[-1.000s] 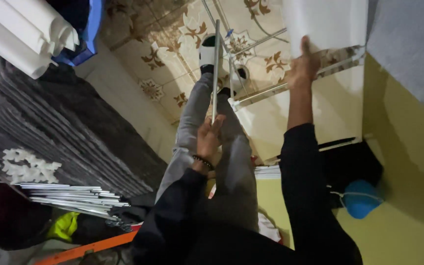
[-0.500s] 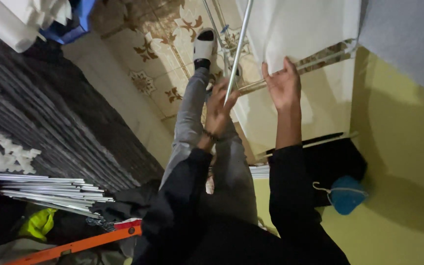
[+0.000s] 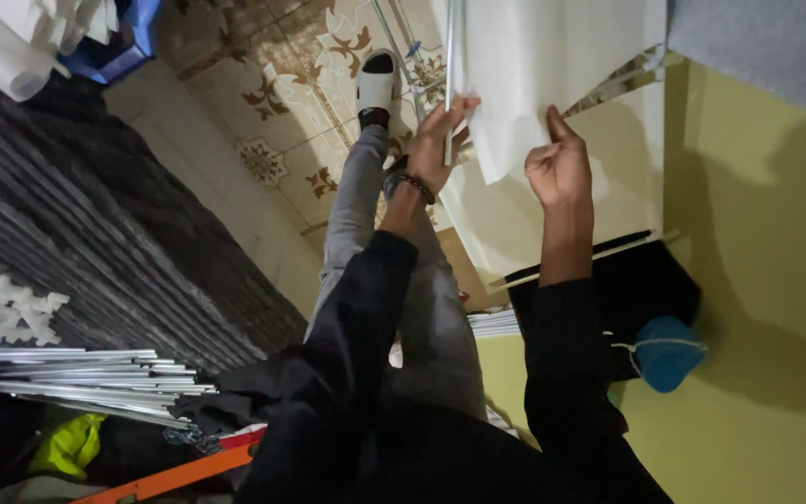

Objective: Assembling a white fabric storage organizer or hanging shelf unit by inserting metal support rods and connecting pieces.

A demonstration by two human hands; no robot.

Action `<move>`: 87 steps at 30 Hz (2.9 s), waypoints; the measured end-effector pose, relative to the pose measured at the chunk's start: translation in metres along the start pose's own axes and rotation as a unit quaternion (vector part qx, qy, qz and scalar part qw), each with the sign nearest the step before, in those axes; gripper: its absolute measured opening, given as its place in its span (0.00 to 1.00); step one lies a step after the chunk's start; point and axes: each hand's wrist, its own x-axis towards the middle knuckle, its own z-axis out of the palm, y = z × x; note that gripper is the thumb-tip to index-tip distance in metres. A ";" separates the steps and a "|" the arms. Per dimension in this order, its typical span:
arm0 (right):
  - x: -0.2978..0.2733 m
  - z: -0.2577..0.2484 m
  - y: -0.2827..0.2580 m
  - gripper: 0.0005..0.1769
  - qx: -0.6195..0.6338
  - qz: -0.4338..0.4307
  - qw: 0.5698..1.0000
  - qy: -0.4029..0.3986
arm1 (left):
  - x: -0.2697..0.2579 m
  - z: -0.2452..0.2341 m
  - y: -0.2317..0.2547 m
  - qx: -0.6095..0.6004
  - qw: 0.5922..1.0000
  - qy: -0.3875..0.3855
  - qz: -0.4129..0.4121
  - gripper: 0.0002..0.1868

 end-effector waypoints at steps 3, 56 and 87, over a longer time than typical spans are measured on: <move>-0.001 -0.012 0.004 0.13 0.015 0.007 1.000 -0.020 | -0.010 0.008 0.017 -0.043 0.997 0.024 -0.052 0.20; -0.067 -0.032 0.109 0.10 0.025 -0.290 0.941 0.171 | -0.056 -0.005 0.095 0.264 0.955 0.097 0.091 0.34; -0.051 -0.009 0.126 0.10 0.034 -0.233 0.956 0.173 | -0.048 -0.011 0.077 0.255 0.955 0.065 0.139 0.35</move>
